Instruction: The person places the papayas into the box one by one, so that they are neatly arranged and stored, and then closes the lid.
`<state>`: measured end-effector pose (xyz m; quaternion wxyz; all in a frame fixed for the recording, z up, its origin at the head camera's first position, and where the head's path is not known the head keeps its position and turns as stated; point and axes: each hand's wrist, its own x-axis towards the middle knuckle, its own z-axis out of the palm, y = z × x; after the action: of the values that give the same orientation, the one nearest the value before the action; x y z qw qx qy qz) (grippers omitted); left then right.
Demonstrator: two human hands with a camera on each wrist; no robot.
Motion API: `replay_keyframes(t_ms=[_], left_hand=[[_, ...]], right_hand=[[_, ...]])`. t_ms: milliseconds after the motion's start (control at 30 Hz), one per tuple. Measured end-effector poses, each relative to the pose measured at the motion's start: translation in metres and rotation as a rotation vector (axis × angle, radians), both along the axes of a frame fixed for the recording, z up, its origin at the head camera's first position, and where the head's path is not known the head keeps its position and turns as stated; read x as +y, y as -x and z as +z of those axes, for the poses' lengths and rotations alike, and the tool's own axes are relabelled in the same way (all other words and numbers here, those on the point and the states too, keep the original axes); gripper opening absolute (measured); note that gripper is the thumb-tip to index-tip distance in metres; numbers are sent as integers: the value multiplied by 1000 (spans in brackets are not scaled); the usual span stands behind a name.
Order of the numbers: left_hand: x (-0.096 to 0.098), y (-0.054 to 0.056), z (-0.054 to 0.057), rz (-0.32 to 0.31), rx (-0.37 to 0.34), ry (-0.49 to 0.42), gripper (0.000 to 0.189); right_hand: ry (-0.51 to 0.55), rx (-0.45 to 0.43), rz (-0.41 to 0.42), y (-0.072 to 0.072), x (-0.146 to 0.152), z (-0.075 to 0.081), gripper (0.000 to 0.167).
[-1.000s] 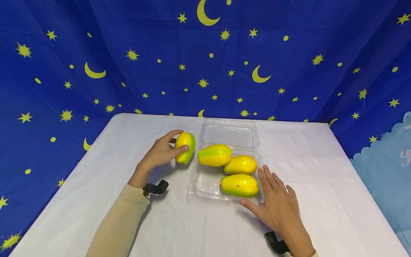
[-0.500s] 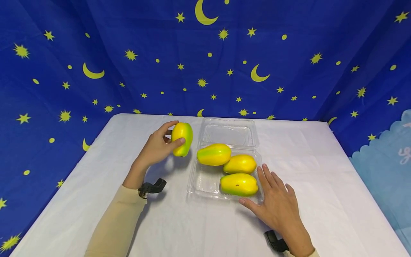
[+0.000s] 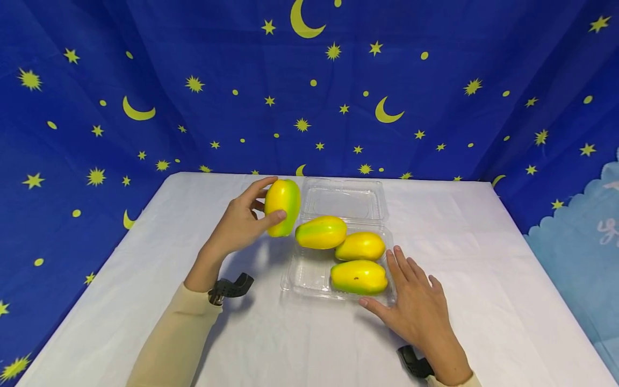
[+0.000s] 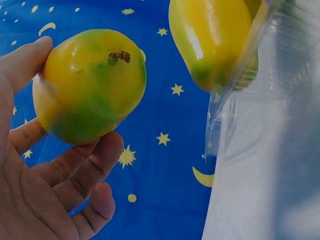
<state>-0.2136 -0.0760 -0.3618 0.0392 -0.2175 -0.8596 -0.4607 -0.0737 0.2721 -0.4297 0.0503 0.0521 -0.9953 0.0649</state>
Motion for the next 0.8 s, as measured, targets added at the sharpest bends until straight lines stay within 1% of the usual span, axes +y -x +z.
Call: replay_keyframes(t_ms=[233,467,633,800], left_hand=[[5,-4,3,-31,5,2,71],[10,-5,1,-99,9,34,74],[14,-6,1,-123,21,47,74],[19,-9,1,-141,16,55,73]], right_hand=[[1,1,1,0,0,0,115],[-10,-7,-1,0,0,0,116],[-11,-26,-7,1,-1,1,116],[-7,-31,-9,0,0,0,116]])
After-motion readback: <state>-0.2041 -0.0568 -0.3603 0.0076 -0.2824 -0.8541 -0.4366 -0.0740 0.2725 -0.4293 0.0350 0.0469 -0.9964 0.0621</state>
